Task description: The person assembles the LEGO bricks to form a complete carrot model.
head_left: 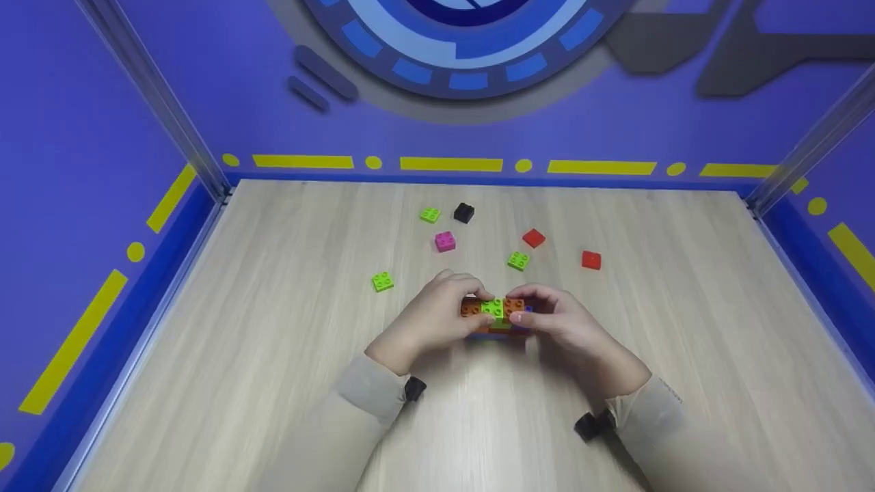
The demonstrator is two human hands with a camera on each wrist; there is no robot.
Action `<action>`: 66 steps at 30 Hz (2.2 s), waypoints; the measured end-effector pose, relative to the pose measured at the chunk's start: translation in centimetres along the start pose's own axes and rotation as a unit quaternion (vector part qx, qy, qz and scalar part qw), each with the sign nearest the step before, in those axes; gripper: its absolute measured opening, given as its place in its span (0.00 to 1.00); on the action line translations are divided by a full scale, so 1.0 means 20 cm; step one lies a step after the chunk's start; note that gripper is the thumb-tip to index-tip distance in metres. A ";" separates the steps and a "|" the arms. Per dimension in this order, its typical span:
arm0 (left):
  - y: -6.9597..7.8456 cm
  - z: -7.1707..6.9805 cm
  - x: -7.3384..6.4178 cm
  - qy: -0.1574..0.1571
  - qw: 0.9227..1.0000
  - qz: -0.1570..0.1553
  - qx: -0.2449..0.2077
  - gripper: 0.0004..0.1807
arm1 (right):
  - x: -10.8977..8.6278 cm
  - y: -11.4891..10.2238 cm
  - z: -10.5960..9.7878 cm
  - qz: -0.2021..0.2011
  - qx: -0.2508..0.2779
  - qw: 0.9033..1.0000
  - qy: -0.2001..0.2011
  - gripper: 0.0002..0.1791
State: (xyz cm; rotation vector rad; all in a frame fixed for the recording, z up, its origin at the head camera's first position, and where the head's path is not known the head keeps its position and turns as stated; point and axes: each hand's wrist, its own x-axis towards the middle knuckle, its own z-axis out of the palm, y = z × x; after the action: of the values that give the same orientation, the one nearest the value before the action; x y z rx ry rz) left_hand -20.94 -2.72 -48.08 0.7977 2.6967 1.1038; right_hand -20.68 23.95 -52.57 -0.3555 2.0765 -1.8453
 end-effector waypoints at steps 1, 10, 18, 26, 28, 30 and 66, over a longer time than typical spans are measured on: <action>0.00 0.00 0.00 0.001 1.000 0.003 0.001 0.14 | 0.00 0.00 0.00 -0.001 0.011 1.000 0.003 0.19; -0.01 0.00 0.00 -0.002 1.000 -0.006 -0.023 0.13 | 0.00 0.01 -0.02 -0.028 0.012 0.999 0.011 0.16; -0.08 -0.01 0.02 -0.025 0.993 -0.014 -0.112 0.16 | 0.00 0.00 -0.01 -0.026 -0.001 0.999 0.023 0.18; -0.21 -0.05 0.09 0.104 0.968 -0.092 -0.209 0.22 | 0.01 0.00 0.00 -0.021 -0.016 0.999 0.024 0.23; -0.24 -0.06 0.12 0.138 0.959 -0.120 -0.216 0.20 | 0.01 0.00 0.01 -0.018 -0.019 0.999 0.026 0.23; -0.27 -0.06 0.15 0.160 0.952 -0.145 -0.215 0.18 | 0.00 -0.01 0.01 -0.015 -0.025 0.999 0.030 0.23; -0.42 -0.07 0.49 0.134 0.951 -0.252 -0.122 0.28 | -0.02 -0.04 0.00 -0.019 -0.040 0.998 0.040 0.24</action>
State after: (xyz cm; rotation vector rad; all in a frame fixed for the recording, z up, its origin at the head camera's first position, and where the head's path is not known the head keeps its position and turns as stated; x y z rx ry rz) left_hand -33.32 -3.53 -51.89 -0.0920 2.6522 1.4385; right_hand -20.44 24.00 -51.69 -0.3498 2.2160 -1.8303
